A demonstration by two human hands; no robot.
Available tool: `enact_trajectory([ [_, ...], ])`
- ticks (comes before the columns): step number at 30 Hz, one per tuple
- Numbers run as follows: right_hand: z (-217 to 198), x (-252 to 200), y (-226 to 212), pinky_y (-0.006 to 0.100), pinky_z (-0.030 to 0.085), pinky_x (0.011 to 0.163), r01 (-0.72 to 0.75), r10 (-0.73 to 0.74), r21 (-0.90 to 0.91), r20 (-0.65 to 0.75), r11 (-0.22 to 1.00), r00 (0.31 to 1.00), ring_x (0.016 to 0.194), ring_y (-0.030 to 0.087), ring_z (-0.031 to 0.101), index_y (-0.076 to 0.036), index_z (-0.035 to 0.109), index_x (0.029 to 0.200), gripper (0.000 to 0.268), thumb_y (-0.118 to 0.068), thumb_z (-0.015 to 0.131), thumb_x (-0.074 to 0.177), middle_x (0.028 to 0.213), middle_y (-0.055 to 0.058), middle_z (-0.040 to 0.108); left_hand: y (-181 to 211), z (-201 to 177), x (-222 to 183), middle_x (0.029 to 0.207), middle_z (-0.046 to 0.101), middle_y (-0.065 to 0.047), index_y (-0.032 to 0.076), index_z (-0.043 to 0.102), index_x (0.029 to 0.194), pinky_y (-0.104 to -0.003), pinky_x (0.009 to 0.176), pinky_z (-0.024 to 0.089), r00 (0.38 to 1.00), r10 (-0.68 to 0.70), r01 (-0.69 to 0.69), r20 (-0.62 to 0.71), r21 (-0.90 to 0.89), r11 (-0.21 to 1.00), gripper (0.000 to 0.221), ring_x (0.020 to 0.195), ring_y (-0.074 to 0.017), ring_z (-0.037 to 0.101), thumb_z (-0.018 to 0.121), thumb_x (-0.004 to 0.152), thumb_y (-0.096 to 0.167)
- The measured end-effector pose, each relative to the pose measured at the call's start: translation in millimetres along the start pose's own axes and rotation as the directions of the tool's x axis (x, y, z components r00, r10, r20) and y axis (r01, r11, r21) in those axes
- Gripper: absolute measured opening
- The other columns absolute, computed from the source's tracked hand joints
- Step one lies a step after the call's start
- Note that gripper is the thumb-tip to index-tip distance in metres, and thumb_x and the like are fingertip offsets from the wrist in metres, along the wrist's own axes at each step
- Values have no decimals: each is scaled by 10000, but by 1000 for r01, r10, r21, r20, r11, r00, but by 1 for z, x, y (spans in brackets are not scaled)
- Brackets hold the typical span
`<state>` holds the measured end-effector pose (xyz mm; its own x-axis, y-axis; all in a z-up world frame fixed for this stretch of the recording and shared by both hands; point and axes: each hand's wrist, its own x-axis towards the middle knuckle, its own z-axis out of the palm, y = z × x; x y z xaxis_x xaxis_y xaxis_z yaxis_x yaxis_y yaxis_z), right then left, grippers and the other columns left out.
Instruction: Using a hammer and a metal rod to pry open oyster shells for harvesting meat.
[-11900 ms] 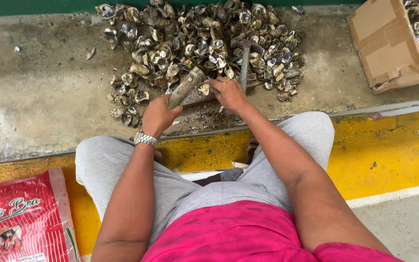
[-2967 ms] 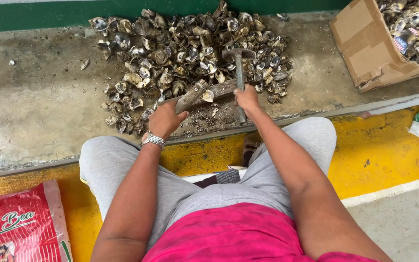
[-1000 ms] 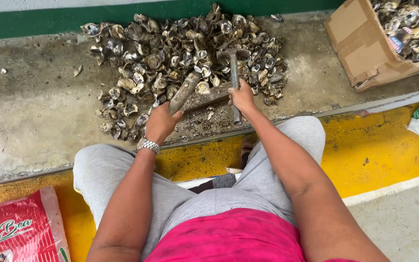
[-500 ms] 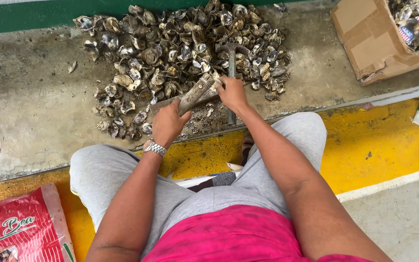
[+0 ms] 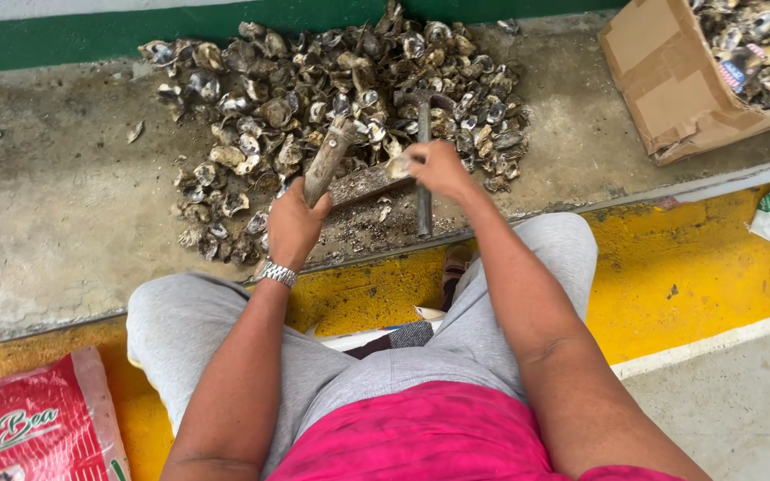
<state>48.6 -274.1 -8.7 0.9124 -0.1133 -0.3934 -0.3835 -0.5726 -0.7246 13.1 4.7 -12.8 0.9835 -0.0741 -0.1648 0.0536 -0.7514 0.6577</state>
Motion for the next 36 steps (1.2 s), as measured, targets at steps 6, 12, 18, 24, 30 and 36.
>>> enact_trajectory([
  [6,-117,-3,12,269,585,528,638,30,571,-756,517,653,643,118,652,-124,577,1307,299,-46,556,1019,873,85,708,-5,9,1,672,710,-97,56,666,1106,-345,508,540,999,-33,32,28,59,998,345,527,-157,657,691,953,364],
  [12,-89,-3,19,206,511,471,394,146,614,-644,684,751,605,84,603,-92,694,1198,217,-101,536,1049,839,52,684,-4,18,5,714,714,-77,63,675,1066,-330,526,544,999,-4,0,34,119,993,344,544,-129,644,697,950,386],
  [18,-30,11,20,177,528,514,468,-255,280,-557,838,790,675,51,644,-92,728,1124,202,-37,579,998,905,22,727,-7,26,8,749,722,-68,97,685,1086,-314,548,545,999,-16,11,41,125,992,340,572,-108,653,706,929,398],
  [24,5,19,20,238,530,562,440,-298,276,-432,854,851,670,61,611,-61,732,1165,193,-39,568,1064,856,60,691,5,15,0,770,730,-89,116,667,1220,-338,523,558,995,-59,45,85,150,988,412,576,-134,667,697,927,403],
  [30,40,6,-46,333,503,542,400,-377,-5,-343,916,860,628,162,613,-83,693,1197,308,14,559,936,1176,21,736,1,32,2,769,727,-113,94,667,1203,-356,536,559,994,-26,14,109,112,994,448,625,-178,696,717,904,423],
  [36,94,56,-111,419,574,799,641,-666,-185,-242,745,705,906,243,717,-78,713,1141,180,-56,630,983,1141,98,733,11,27,0,763,728,-123,57,661,1118,-393,609,584,981,-76,53,180,130,990,450,679,-205,716,722,907,450],
])
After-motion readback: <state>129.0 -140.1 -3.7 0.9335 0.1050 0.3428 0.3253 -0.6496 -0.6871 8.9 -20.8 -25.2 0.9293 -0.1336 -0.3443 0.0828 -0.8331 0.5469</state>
